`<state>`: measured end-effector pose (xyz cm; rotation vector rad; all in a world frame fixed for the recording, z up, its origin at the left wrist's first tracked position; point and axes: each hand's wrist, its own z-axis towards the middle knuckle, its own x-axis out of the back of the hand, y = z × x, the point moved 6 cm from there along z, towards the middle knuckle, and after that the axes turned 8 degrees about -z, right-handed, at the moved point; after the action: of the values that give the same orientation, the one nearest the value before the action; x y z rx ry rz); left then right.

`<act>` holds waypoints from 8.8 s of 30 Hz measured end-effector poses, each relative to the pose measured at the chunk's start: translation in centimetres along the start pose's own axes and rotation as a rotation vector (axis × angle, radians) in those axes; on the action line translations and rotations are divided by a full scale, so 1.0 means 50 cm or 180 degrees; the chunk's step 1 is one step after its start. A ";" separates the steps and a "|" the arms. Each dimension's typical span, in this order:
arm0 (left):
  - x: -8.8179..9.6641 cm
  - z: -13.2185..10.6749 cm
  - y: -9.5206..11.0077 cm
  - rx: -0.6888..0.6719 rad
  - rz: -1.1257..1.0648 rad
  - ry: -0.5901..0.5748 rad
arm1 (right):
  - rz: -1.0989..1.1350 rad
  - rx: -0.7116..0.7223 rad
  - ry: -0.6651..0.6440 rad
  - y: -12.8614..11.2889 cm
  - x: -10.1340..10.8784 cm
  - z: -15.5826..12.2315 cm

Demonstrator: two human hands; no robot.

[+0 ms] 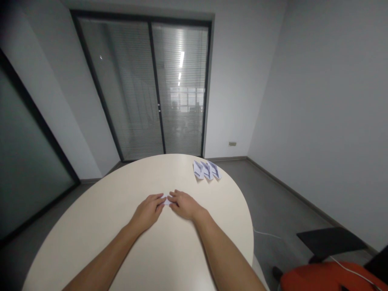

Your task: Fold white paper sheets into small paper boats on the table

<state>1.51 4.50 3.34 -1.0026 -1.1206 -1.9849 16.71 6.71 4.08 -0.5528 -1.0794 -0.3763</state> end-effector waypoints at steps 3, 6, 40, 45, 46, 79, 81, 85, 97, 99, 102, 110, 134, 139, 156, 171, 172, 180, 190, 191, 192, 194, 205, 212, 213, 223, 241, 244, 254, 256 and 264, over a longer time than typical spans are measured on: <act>0.001 0.001 0.000 -0.0012 -0.0050 0.0038 | -0.0070 -0.0131 0.0027 0.003 0.006 -0.001; 0.002 0.000 0.000 0.0027 -0.0027 0.0062 | -0.0087 -0.0271 0.0112 0.010 0.013 -0.004; 0.018 -0.003 -0.005 0.0102 -0.0249 0.0163 | 0.0029 -0.0634 0.0176 0.021 0.030 -0.008; 0.021 -0.005 -0.010 0.0128 -0.0294 0.0224 | 0.0095 -0.0591 0.0111 0.021 0.031 -0.009; 0.021 -0.006 -0.012 0.0124 -0.0311 0.0250 | 0.0097 -0.0588 0.0104 0.021 0.031 -0.009; 0.032 -0.011 -0.040 0.0231 0.0061 0.0198 | 0.0216 -0.0452 0.0125 0.001 0.030 -0.005; 0.031 -0.012 -0.044 0.0295 0.0086 0.0221 | 0.0237 -0.0450 0.0096 0.000 0.030 -0.005; 0.029 -0.014 -0.053 0.0366 0.0112 0.0303 | 0.0258 -0.0488 0.0043 0.000 0.032 -0.005; 0.016 -0.014 -0.067 0.0432 0.0222 0.0384 | -0.0157 -0.1254 0.0307 0.015 0.060 -0.007; 0.016 -0.013 -0.067 0.0437 0.0225 0.0362 | -0.0111 -0.1217 0.0349 0.016 0.062 -0.009; 0.016 -0.013 -0.070 0.0465 0.0208 0.0343 | 0.0089 -0.0916 0.0345 0.010 0.056 -0.009; 0.018 -0.011 -0.065 0.0371 0.0141 0.0372 | 0.0531 -0.0140 0.0263 -0.018 0.038 -0.002; 0.016 -0.021 -0.076 0.0409 0.0174 0.0368 | -0.0822 -0.1205 0.0573 0.008 0.081 0.001; 0.019 -0.025 -0.075 0.0372 0.0130 0.0388 | -0.0979 -0.1657 0.0567 0.030 0.083 -0.009; 0.022 -0.028 -0.081 0.0442 0.0015 0.0348 | -0.1353 -0.2372 0.0362 0.062 0.092 -0.032; 0.016 -0.029 -0.089 0.0357 0.0052 0.0433 | -0.1402 -0.2035 0.0411 0.057 0.085 -0.024; 0.017 -0.029 -0.089 0.0350 0.0077 0.0427 | -0.1422 -0.2007 0.0400 0.058 0.084 -0.023; 0.017 -0.029 -0.083 0.0377 0.0124 0.0379 | -0.1425 -0.1984 0.0368 0.071 0.069 -0.022; 0.010 -0.025 -0.079 0.0469 0.0215 0.0257 | -0.1319 -0.2091 0.0326 0.092 0.050 -0.024; 0.012 -0.026 -0.077 0.0495 0.0235 0.0224 | -0.1290 -0.2096 0.0328 0.092 0.050 -0.024; 0.014 -0.026 -0.074 0.0514 0.0260 0.0190 | -0.1256 -0.2103 0.0340 0.092 0.050 -0.025; 0.017 -0.026 -0.066 0.0520 0.0323 0.0113 | -0.1163 -0.2123 0.0367 0.090 0.051 -0.026; 0.002 -0.021 -0.024 0.0664 0.0370 -0.0492 | -0.0307 -0.1174 -0.0192 0.009 0.013 -0.006; 0.002 -0.024 -0.022 0.0740 0.0310 -0.0668 | -0.0242 -0.1236 -0.0619 0.004 0.003 -0.010; 0.001 -0.025 -0.022 0.0742 0.0296 -0.0687 | -0.0239 -0.1234 -0.0620 0.004 0.004 -0.010; -0.001 -0.027 -0.025 0.0708 0.0346 -0.0758 | -0.0180 -0.1203 -0.0616 0.008 -0.001 -0.009; 0.004 -0.029 -0.023 0.0698 0.0314 -0.0789 | -0.0176 -0.1204 -0.0605 0.008 -0.003 -0.009; 0.004 -0.030 -0.023 0.0709 0.0269 -0.0782 | -0.0169 -0.1198 -0.0586 0.008 -0.003 -0.009; 0.002 -0.033 -0.023 0.0718 0.0327 -0.0834 | -0.0449 -0.1490 0.0098 0.017 0.023 -0.003; 0.003 -0.036 -0.025 0.0717 0.0333 -0.0841 | -0.0573 -0.1903 0.0389 0.032 0.038 -0.010; 0.006 -0.041 -0.030 0.0702 0.0269 -0.0840 | -0.0761 -0.2403 0.0443 0.071 0.048 -0.032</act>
<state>-0.47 3.26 2.25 -1.1947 -1.3806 -1.6539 20.83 8.60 4.85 -1.0473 -0.8484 -1.0367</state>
